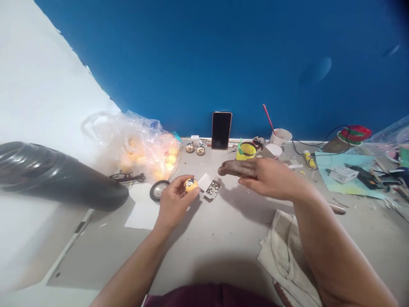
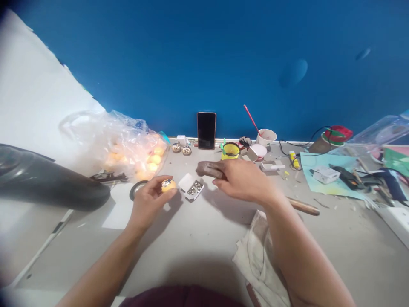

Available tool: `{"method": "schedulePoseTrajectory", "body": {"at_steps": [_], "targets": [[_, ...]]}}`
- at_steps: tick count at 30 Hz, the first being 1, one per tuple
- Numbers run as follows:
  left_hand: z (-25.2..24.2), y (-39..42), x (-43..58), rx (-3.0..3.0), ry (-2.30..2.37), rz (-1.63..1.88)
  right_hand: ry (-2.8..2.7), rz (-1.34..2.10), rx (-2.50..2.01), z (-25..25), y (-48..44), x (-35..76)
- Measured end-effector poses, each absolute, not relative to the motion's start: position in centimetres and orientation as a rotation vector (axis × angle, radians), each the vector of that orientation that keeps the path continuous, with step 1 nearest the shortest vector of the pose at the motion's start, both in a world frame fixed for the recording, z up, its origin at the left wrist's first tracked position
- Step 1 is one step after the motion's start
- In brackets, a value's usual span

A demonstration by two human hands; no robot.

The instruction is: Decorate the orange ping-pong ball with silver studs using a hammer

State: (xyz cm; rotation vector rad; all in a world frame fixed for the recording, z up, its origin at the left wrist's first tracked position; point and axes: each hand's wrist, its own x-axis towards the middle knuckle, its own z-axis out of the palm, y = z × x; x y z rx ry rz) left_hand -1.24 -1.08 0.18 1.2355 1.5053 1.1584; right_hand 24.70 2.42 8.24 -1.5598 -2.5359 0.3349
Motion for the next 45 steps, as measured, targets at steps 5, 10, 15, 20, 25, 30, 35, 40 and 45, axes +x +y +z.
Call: {"method": "schedulePoseTrajectory", "body": {"at_steps": [5,10,15,20,25,30,35,40,45], "targets": [[0.3,-0.9,-1.3,1.252,1.535,1.091,-2.738,0.369,-1.886,6.8,4.5,25.9],[-0.3,-1.1,-1.5,1.263,1.499,1.037,-2.861,0.402,-1.963,4.7,5.2,24.5],[-0.6,-1.3,-1.7,1.278,1.418,0.936,-2.873,0.492,-2.002,3.7,5.5,23.9],[-0.5,-1.5,-1.3,1.312,1.39,0.829,-2.873,0.455,-1.958,4.2,5.1,23.5],[-0.6,-1.8,-0.3,1.247,1.355,0.811,-2.763,0.192,-1.647,3.8,3.7,20.7],[-0.7,-2.5,0.4,1.298,1.307,0.797,-2.818,0.216,-1.512,1.7,2.8,18.1],[-0.3,-2.7,0.8,1.275,1.291,0.816,-2.793,0.242,-1.637,0.6,2.7,17.2],[0.2,-2.6,0.9,1.248,1.297,0.833,-2.763,0.23,-1.657,0.4,2.7,16.8],[0.0,-2.6,0.8,1.233,1.292,0.83,-2.814,0.245,-1.582,0.3,2.5,16.9]]}}
